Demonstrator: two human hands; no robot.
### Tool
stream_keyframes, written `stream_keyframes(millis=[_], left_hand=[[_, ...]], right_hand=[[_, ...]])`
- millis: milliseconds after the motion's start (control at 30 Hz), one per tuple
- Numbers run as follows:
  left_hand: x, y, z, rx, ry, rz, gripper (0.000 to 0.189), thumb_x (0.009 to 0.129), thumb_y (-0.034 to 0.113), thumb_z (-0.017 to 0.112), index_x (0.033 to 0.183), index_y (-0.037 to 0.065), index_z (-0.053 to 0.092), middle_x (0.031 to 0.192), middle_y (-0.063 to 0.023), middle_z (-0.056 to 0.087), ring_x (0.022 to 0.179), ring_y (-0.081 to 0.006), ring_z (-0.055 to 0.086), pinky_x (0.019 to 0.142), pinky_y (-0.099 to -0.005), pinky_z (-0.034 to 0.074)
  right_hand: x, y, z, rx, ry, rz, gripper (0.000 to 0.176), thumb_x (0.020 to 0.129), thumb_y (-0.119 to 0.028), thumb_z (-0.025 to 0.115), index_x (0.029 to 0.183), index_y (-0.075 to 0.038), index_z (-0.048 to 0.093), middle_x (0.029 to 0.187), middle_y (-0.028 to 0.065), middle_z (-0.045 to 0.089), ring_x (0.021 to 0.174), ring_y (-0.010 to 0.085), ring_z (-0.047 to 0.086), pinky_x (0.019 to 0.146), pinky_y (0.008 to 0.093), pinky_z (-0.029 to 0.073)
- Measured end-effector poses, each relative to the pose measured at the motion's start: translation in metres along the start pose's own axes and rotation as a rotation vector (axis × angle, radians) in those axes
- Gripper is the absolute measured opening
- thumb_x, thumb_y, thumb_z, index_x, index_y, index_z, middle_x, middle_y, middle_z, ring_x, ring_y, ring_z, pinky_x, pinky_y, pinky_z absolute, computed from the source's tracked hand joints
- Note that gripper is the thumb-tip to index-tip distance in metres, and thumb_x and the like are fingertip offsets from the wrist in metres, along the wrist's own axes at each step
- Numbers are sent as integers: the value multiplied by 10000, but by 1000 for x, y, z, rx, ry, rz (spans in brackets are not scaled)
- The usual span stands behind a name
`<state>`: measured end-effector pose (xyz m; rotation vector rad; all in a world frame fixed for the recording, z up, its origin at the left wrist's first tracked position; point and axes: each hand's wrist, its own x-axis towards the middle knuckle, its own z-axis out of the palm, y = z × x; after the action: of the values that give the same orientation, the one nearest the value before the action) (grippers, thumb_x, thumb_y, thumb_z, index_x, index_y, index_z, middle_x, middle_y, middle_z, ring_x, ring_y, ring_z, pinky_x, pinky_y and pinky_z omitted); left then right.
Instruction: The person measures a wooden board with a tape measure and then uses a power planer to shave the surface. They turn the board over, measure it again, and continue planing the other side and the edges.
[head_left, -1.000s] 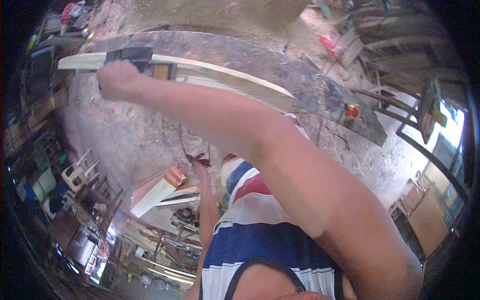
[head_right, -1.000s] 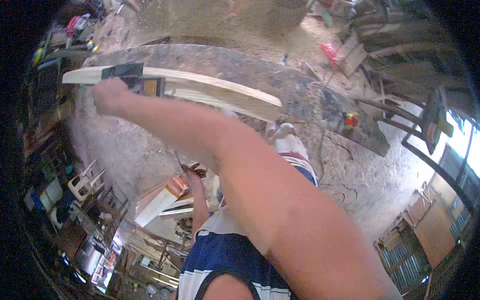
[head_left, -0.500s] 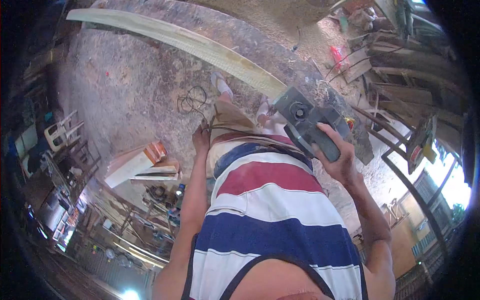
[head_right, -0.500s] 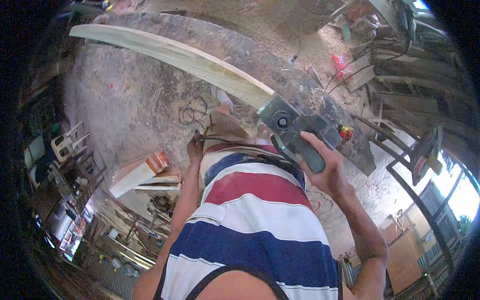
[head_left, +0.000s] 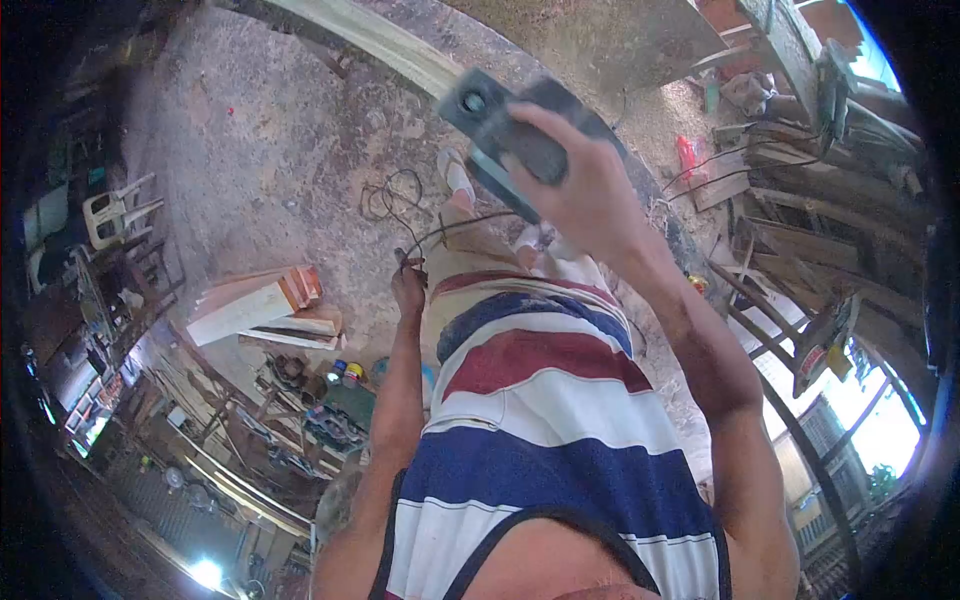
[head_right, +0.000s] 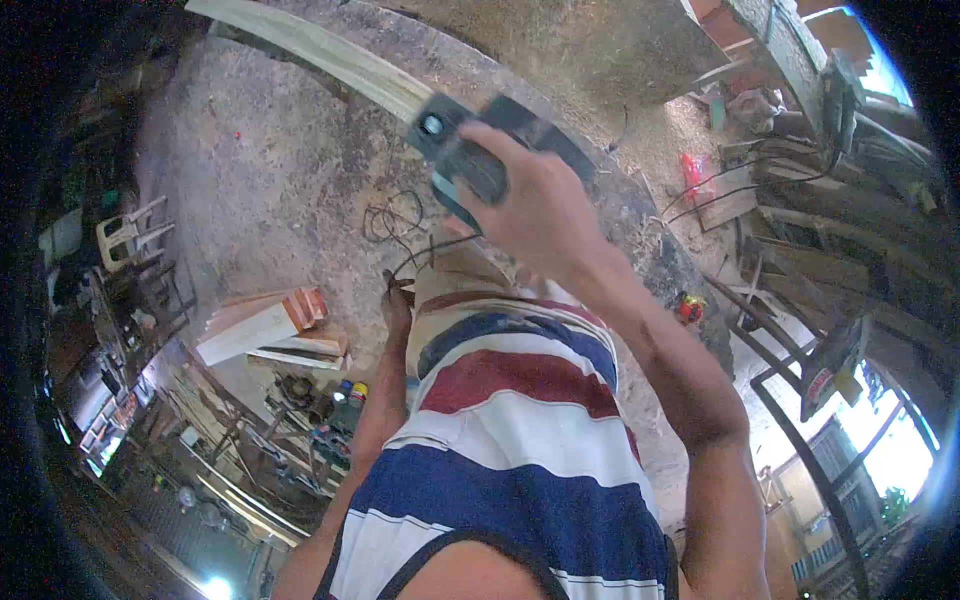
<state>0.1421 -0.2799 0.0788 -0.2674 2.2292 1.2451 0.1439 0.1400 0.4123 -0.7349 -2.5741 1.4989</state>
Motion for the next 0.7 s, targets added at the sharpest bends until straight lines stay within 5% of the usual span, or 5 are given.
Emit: stream_keyframes(millis=[100,333,433,533,700], left_hand=[[-15,4,3,-19,1,27,722,1104,618,390,1110,-17,734,652,-95,661,551,-178,624,546,-338,508],[-29,-14,-1,-145,20,23,647,1111,565,422,1091,-4,730,673,-105,685,542,-175,643,516,-325,517],[-41,-18,4,-124,50,-70,577,1115,502,435,1072,12,735,669,-103,680,542,-173,638,527,-324,513],[-46,-25,22,-55,81,-194,508,1103,438,431,1059,47,752,666,-124,679,558,-200,656,570,-374,531],[-64,-47,49,270,39,-40,474,1059,386,462,1114,20,758,945,-272,746,876,-435,734,859,-504,559]], right_hand=[[46,-15,24,-10,45,-66,476,908,-256,753,1355,-115,674,832,196,761,852,384,766,793,477,596],[142,-50,59,5,9,-158,404,954,-385,663,1172,-61,764,958,264,748,888,418,752,834,500,573],[92,-41,55,-29,298,-553,356,956,-332,638,1143,-61,776,958,257,756,886,405,757,823,493,579],[9,-4,14,6,-41,-174,462,951,-213,759,1357,-8,675,1256,158,749,1151,222,716,1008,367,549],[-155,59,-50,-88,-31,13,515,927,-85,755,1416,13,624,1384,218,677,1304,296,637,1116,402,480]])
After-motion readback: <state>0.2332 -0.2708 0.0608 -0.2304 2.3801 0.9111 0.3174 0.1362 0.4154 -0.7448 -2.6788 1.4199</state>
